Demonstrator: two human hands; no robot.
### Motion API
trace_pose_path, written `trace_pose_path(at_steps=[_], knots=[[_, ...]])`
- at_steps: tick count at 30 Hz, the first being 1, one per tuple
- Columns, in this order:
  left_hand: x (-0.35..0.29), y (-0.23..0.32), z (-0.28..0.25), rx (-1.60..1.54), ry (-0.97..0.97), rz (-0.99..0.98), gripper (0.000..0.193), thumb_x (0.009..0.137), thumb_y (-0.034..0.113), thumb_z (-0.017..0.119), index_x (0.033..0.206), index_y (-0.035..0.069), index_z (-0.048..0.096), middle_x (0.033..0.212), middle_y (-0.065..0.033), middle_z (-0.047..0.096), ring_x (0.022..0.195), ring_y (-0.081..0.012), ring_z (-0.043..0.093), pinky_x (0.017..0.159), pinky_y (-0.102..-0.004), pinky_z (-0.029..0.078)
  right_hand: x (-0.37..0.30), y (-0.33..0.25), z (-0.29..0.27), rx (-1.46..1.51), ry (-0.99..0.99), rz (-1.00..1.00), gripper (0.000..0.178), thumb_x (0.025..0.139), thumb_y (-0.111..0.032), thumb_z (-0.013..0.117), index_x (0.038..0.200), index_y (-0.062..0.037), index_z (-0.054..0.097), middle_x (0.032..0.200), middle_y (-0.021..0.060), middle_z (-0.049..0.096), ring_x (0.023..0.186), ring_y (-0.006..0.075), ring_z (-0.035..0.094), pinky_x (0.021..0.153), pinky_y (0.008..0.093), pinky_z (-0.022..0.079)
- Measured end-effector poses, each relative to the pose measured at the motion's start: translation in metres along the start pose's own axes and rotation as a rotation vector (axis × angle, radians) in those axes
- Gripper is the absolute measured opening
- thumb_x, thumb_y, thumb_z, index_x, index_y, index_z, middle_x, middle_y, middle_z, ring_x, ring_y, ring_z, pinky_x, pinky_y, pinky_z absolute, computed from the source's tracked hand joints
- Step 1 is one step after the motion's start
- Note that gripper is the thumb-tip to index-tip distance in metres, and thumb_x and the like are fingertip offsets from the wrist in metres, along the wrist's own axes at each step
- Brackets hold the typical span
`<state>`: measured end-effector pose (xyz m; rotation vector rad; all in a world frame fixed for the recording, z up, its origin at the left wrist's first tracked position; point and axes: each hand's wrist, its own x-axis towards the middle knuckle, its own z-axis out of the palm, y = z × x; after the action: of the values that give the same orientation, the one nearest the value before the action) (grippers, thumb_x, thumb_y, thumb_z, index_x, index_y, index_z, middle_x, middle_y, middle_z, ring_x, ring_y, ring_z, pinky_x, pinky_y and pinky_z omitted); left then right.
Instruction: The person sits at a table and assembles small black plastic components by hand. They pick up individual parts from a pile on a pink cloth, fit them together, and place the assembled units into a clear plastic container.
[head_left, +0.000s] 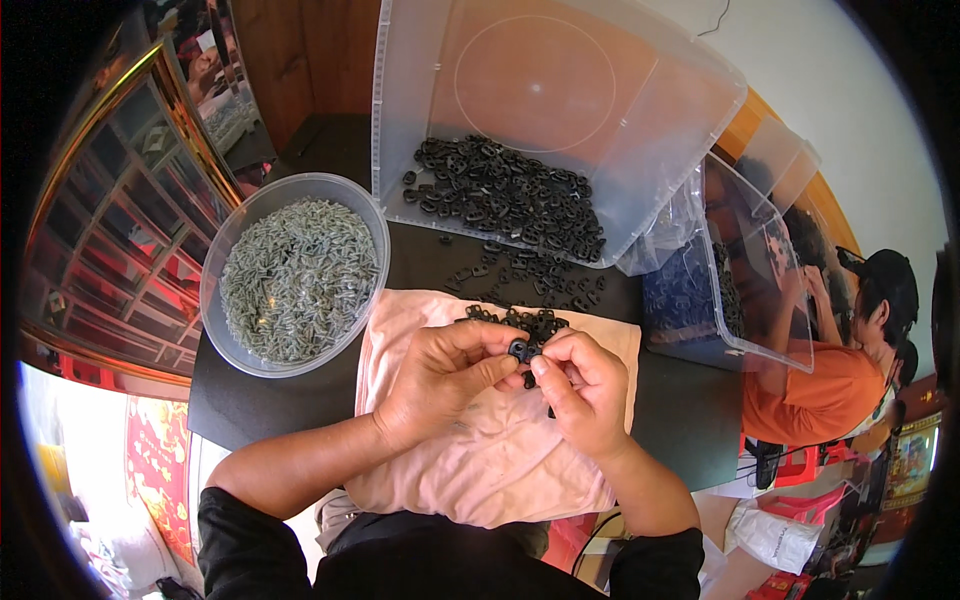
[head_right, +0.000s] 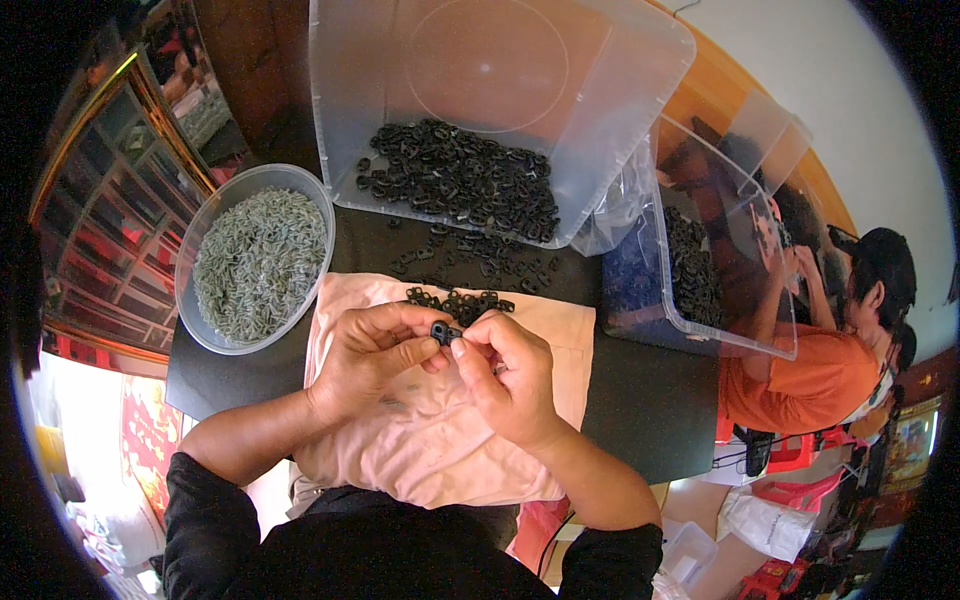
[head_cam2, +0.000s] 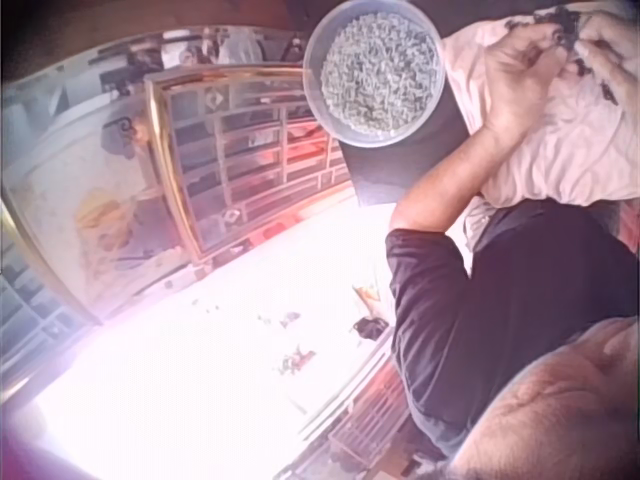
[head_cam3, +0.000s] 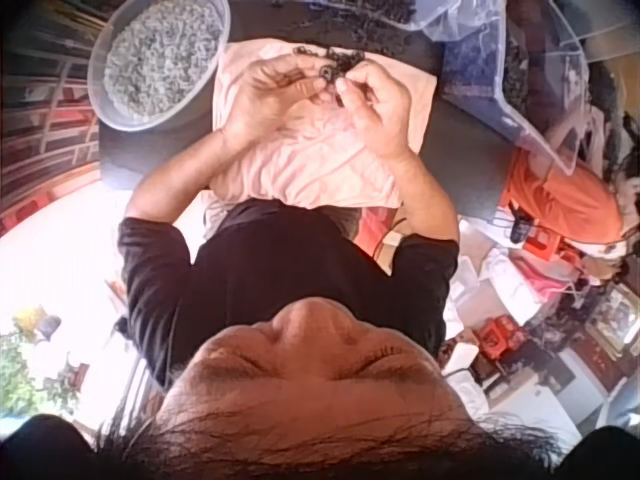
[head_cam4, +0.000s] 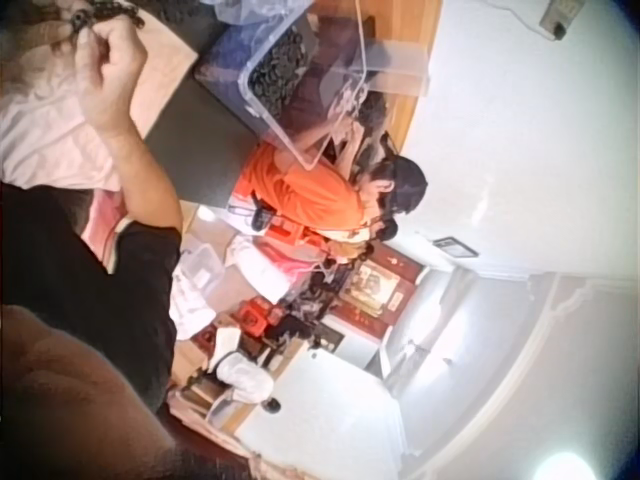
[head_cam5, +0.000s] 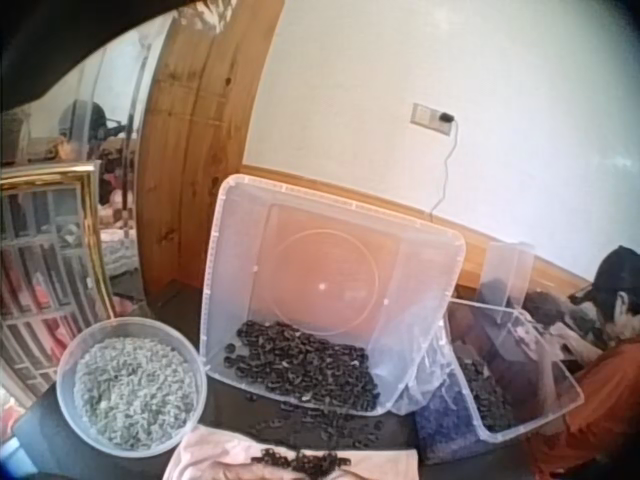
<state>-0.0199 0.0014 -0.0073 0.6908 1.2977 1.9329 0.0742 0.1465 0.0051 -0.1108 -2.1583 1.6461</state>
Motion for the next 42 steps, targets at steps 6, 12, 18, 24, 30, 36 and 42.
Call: trace_pose_path(at_steps=[6, 12, 18, 24, 30, 36, 42], knots=[[0.0, -0.001, 0.0, -0.021, 0.007, 0.007, 0.021, 0.087, 0.001, 0.057, 0.107, -0.003, 0.059, 0.086, -0.0065, 0.065, 0.075, -0.0084, 0.061, 0.069, -0.0211, 0.052, -0.002, 0.004, 0.004, -0.001, 0.045, -0.059, 0.01, 0.082, 0.001, 0.058, 0.075, -0.0004, 0.051, 0.066, 0.0029, 0.05, 0.053, 0.0055, 0.044, 0.047, 0.0199, 0.035], [0.0, -0.004, -0.002, 0.016, 0.005, 0.016, 0.021, 0.086, 0.001, 0.057, 0.107, -0.003, 0.059, 0.086, -0.0071, 0.065, 0.075, -0.0086, 0.061, 0.069, -0.0206, 0.052, 0.0, 0.003, 0.003, -0.026, 0.018, -0.056, 0.01, 0.082, 0.002, 0.058, 0.075, -0.0002, 0.051, 0.065, 0.0029, 0.05, 0.053, 0.0058, 0.043, 0.048, 0.0203, 0.035], [-0.003, -0.001, 0.002, 0.146, 0.034, 0.071, 0.019, 0.084, -0.003, 0.059, 0.103, -0.005, 0.06, 0.086, -0.0064, 0.062, 0.073, -0.009, 0.06, 0.065, -0.0203, 0.05, 0.0, -0.002, 0.001, -0.073, -0.048, -0.063, 0.009, 0.081, 0.003, 0.058, 0.074, 0.0001, 0.052, 0.065, 0.0027, 0.05, 0.052, 0.0062, 0.043, 0.047, 0.021, 0.034], [-0.006, -0.001, 0.003, 0.202, 0.041, 0.086, 0.019, 0.083, -0.007, 0.057, 0.101, -0.006, 0.061, 0.085, -0.0069, 0.06, 0.072, -0.0097, 0.06, 0.063, -0.0207, 0.05, -0.003, 0.003, 0.004, -0.041, -0.042, -0.03, 0.011, 0.08, 0.004, 0.058, 0.072, 0.0004, 0.052, 0.062, 0.003, 0.05, 0.052, 0.0054, 0.043, 0.047, 0.021, 0.034], [-0.007, 0.0, 0.002, 0.372, 0.023, 0.142, 0.02, 0.082, -0.009, 0.056, 0.101, -0.006, 0.061, 0.082, -0.0057, 0.059, 0.071, -0.009, 0.059, 0.062, -0.0206, 0.049, -0.004, 0.009, 0.004, -0.001, -0.061, 0.052, 0.013, 0.079, 0.004, 0.061, 0.07, -0.0001, 0.052, 0.064, 0.0011, 0.051, 0.053, 0.0048, 0.042, 0.048, 0.0201, 0.034], [0.006, 0.011, -0.004, 0.191, -0.085, 0.087, 0.022, 0.081, -0.008, 0.056, 0.102, -0.005, 0.057, 0.08, -0.0038, 0.058, 0.07, -0.0073, 0.056, 0.062, -0.0212, 0.047, 0.013, 0.005, -0.007, 0.087, -0.109, -0.075, 0.012, 0.076, 0.003, 0.065, 0.084, -0.0002, 0.057, 0.071, 0.0001, 0.052, 0.059, 0.0043, 0.047, 0.052, 0.0193, 0.039], [0.008, 0.021, -0.013, 0.273, -0.216, 0.069, 0.043, 0.081, -0.011, 0.053, 0.116, 0.001, 0.032, 0.077, -0.0047, 0.054, 0.07, -0.0081, 0.055, 0.061, -0.0215, 0.046, 0.017, 0.002, -0.016, -0.224, -0.346, -0.347, 0.033, 0.077, -0.001, 0.062, 0.109, -0.0032, 0.057, 0.079, 0.0083, 0.051, 0.066, 0.0196, 0.054, 0.061, 0.0281, 0.044]])
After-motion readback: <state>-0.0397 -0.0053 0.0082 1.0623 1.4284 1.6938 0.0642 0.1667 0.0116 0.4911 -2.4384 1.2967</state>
